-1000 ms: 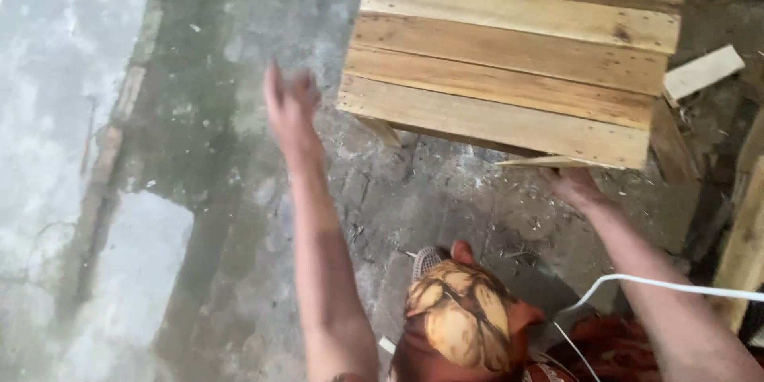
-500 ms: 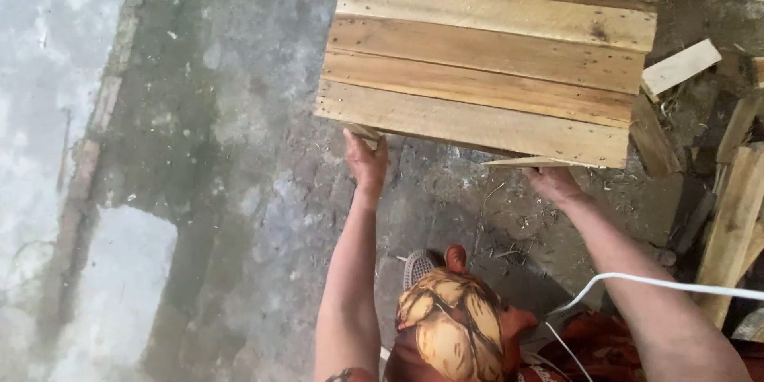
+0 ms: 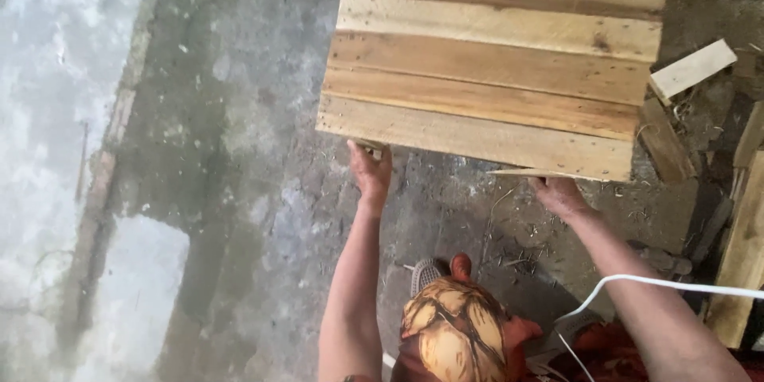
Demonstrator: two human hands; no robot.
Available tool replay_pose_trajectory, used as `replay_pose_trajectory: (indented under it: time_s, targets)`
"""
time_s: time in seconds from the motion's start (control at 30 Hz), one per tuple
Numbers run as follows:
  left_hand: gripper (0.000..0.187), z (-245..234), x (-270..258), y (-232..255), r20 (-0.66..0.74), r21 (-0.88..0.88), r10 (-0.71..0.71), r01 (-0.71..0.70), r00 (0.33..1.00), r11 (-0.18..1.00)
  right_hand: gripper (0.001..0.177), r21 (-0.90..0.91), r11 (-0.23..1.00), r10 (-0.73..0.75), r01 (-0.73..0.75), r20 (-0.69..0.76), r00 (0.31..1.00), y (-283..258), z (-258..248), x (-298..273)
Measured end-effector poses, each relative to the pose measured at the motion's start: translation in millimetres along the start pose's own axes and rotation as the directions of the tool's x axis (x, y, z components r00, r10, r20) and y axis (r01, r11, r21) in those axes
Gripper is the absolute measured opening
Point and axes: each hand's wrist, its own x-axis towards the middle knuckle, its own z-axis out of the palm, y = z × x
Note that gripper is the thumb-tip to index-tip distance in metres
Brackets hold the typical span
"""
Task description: Shaving and sanding wooden slats to finish a handmade chair
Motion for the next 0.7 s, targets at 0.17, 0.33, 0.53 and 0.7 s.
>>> replay_pose_trajectory:
  time_s: [0.17, 0.33, 0.53, 0.7]
  targets:
    - [0.089, 6.9, 1.5, -18.7, 0.004, -0.221, -0.165, 0.161, 0.986, 0.962, 0.050, 0.172, 0.918, 0.306, -0.358, 0.269, 0.913, -76.2, -77.3, 8.4]
    - [0.107, -25.0, -18.5, -2.4, 0.115, -0.312, -0.249, 0.273, 0.962, 0.910, 0.042, -0.005, 0.953, 0.287, -0.301, 0.319, 0.903, -98.6, -165.5, 6.1]
    - [0.084, -63.9, -80.5, 1.1, 0.131, -0.119, -0.107, 0.123, 0.986, 0.985, 0.051, -0.162, 0.862, 0.492, -0.481, 0.498, 0.714, -33.5, -264.7, -48.8]
    - [0.073, -83.3, -138.5, -41.8, 0.221, -0.257, -0.060, 0.117, 0.973, 0.959, 0.054, 0.008, 0.610, 0.717, -0.792, 0.421, 0.556, 42.9, -328.3, -147.3]
